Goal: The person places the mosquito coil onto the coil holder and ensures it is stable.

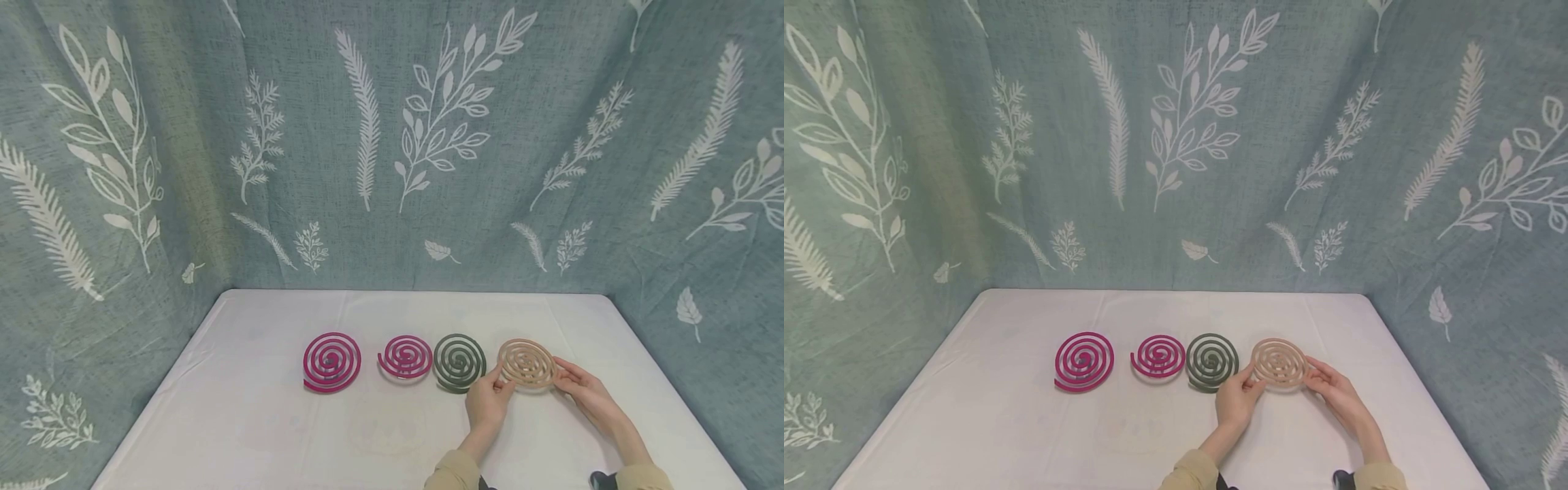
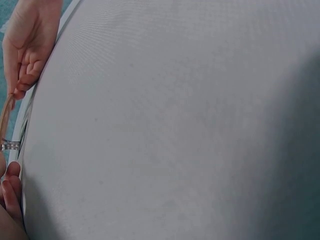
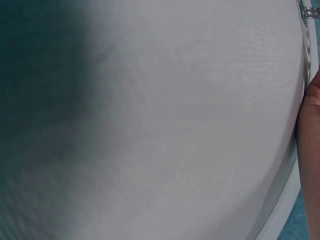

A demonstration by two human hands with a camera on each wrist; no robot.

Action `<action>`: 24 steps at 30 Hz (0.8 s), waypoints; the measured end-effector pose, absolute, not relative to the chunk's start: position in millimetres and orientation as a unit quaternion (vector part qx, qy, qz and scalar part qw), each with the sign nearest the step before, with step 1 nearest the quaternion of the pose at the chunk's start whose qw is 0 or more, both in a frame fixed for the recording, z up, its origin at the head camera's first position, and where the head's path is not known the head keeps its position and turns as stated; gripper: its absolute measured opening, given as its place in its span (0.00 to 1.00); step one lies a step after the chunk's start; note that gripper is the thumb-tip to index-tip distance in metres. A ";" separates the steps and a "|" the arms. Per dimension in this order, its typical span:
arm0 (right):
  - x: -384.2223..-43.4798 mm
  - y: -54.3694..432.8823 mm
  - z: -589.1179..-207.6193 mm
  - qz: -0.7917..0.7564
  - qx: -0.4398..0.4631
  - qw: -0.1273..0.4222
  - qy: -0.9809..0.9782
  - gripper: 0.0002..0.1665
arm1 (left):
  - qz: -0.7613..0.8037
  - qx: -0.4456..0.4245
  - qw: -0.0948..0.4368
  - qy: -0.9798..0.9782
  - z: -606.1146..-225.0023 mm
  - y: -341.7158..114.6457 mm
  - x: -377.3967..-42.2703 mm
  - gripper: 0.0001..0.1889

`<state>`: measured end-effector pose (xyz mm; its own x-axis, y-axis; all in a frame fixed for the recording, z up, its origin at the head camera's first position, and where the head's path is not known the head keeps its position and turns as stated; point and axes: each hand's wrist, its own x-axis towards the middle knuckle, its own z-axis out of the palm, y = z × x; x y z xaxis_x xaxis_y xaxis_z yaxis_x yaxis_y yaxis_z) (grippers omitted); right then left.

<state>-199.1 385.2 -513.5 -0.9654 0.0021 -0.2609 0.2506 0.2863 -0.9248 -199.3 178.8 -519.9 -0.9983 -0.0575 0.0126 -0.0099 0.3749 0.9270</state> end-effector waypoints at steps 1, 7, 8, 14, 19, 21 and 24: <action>-199.2 385.2 -513.6 -0.592 0.080 0.105 0.795 0.42 | -0.559 0.020 0.023 -0.829 -519.7 178.9 -199.3 0.21; -199.5 385.3 -513.8 -0.591 0.078 0.104 0.796 0.42 | -0.560 0.019 0.024 -0.828 -519.2 179.3 -199.2 0.22; -199.4 385.3 -513.7 -0.591 0.077 0.104 0.796 0.42 | -0.559 0.019 0.024 -0.828 -519.3 179.4 -199.2 0.22; -199.2 385.0 -513.2 -0.589 0.076 0.102 0.798 0.41 | -0.559 0.017 0.026 -0.828 -518.9 179.1 -199.1 0.22; -198.9 384.5 -512.9 -0.592 0.080 0.105 0.795 0.42 | -0.560 0.017 0.020 -0.828 -519.5 179.4 -199.2 0.22; -199.0 384.4 -512.6 -0.592 0.083 0.106 0.795 0.42 | -0.558 0.014 0.023 -0.830 -520.0 179.9 -199.3 0.22; -199.3 384.2 -512.3 -0.593 0.087 0.107 0.794 0.42 | -0.558 0.015 0.022 -0.829 -520.0 179.8 -199.4 0.22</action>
<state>-199.3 384.2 -512.3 -0.9623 0.0112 -0.2718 0.2638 0.2822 -0.9224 -199.4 179.8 -520.0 -0.9986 -0.0494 0.0190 -0.0009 0.3764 0.9265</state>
